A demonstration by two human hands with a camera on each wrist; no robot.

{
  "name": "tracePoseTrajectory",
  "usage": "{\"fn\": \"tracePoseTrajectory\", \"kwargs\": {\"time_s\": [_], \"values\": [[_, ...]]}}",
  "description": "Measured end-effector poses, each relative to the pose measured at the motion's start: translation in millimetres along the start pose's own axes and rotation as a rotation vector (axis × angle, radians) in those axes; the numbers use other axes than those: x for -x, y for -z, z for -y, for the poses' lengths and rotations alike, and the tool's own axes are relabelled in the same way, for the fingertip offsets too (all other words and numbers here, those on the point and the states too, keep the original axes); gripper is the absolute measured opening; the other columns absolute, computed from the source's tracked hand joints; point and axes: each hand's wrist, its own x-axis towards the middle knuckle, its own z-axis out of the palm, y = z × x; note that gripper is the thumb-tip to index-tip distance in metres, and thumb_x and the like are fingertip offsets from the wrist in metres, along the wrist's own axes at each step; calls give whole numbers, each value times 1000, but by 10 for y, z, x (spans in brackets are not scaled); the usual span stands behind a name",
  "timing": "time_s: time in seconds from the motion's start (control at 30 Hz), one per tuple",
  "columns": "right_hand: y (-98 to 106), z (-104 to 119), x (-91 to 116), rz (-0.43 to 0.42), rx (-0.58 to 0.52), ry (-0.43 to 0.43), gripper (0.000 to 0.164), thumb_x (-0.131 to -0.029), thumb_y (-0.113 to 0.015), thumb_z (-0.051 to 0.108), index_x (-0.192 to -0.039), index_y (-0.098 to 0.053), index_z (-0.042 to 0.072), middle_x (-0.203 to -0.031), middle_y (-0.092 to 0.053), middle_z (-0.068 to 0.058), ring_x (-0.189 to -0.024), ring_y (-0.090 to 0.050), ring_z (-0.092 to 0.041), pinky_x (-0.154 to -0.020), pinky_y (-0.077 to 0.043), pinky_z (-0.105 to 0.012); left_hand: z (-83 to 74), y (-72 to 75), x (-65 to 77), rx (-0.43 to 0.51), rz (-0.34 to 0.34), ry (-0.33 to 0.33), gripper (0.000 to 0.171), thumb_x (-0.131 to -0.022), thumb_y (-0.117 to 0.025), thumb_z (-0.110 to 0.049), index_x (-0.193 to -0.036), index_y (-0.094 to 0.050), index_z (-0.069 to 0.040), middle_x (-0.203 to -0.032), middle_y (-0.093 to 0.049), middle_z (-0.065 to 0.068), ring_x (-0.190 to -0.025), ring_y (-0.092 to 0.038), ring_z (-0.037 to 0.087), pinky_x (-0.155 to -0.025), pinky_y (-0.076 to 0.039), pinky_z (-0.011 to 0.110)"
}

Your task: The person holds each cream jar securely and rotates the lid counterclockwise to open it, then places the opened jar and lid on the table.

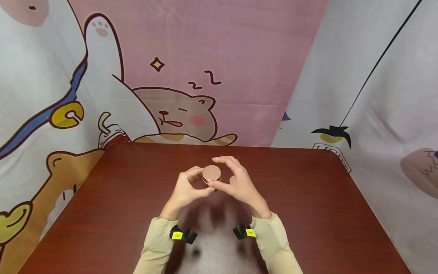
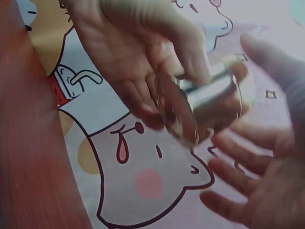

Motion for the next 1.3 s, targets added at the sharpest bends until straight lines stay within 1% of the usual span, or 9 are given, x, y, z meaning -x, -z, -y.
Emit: {"fn": "tracePoseTrajectory", "kwargs": {"time_s": [0.13, 0.27, 0.4, 0.57, 0.67, 0.8, 1.0, 1.17, 1.3], "values": [[-60, 49, 0, -80, 83, -52, 52, -76, -97, -7, -122, -73, -4, -126, -73, -26, -121, -65, -6, -106, -50, -21, 14, 0, 0, -21, -17, 9, 41, -78, -90, 10, -116, -77, 16, -100, -73, 33, -92, -65, -4, -86, -63, 22], [-71, 56, 1, -91, 83, -59, 43, -76, -95, -9, -114, -76, -3, -124, -73, -27, -120, -66, -8, -106, -49, -22, 24, -3, 7, -21, -16, 27, 42, -78, -91, 9, -117, -77, 15, -102, -74, 33, -93, -66, -3, -87, -64, 23], [-51, 16, 2, -43, 44, -31, 40, -82, -90, -9, -120, -78, -4, -126, -73, -27, -122, -61, 3, -106, -49, -19, 34, 2, 11, -22, -12, 24, 41, -78, -91, 9, -117, -77, 15, -102, -74, 32, -94, -67, -2, -89, -65, 24], [-37, -31, 11, 30, 7, 25, 39, -94, -81, -5, -132, -75, -8, -131, -72, -28, -128, -57, 4, -108, -49, -22, 39, 9, 14, -23, -8, 9, 41, -78, -90, 10, -116, -77, 16, -102, -74, 33, -94, -67, -3, -89, -65, 25], [-49, -33, 26, 22, 24, 39, 44, -97, -80, 2, -139, -72, -8, -136, -71, -29, -132, -55, 4, -110, -49, -23, 30, 11, 15, -22, -10, 13, 41, -78, -90, 10, -116, -76, 16, -103, -74, 33, -94, -66, -4, -89, -65, 25], [-80, -12, 32, -58, 72, -5, 54, -90, -87, 5, -140, -70, -6, -137, -72, -26, -132, -57, -1, -111, -47, -23, 28, 13, 12, -23, -21, 14, 41, -78, -90, 10, -116, -77, 16, -102, -73, 33, -92, -66, -4, -88, -64, 23], [-124, 18, 10, -128, 98, -79, 47, -77, -95, -4, -119, -75, -2, -127, -74, -23, -124, -63, -15, -109, -48, -32, 40, 16, 13, -38, -26, 13, 41, -78, -90, 9, -116, -77, 15, -101, -73, 32, -92, -67, -3, -87, -65, 24], [-104, -7, 13, -96, 77, -36, 41, -80, -92, -9, -119, -79, -4, -125, -75, -25, -123, -61, -3, -107, -50, -28, 44, 14, 15, -52, -16, 14, 42, -77, -91, 9, -117, -77, 15, -101, -74, 32, -92, -68, -2, -87, -66, 25], [-72, -30, 19, -37, 72, 3, 40, -87, -86, -8, -126, -79, -5, -128, -75, -25, -127, -58, -1, -109, -50, -28, 23, 14, 15, -46, -17, 16, 42, -77, -91, 9, -117, -77, 16, -102, -74, 32, -92, -69, -2, -88, -65, 24]]}}
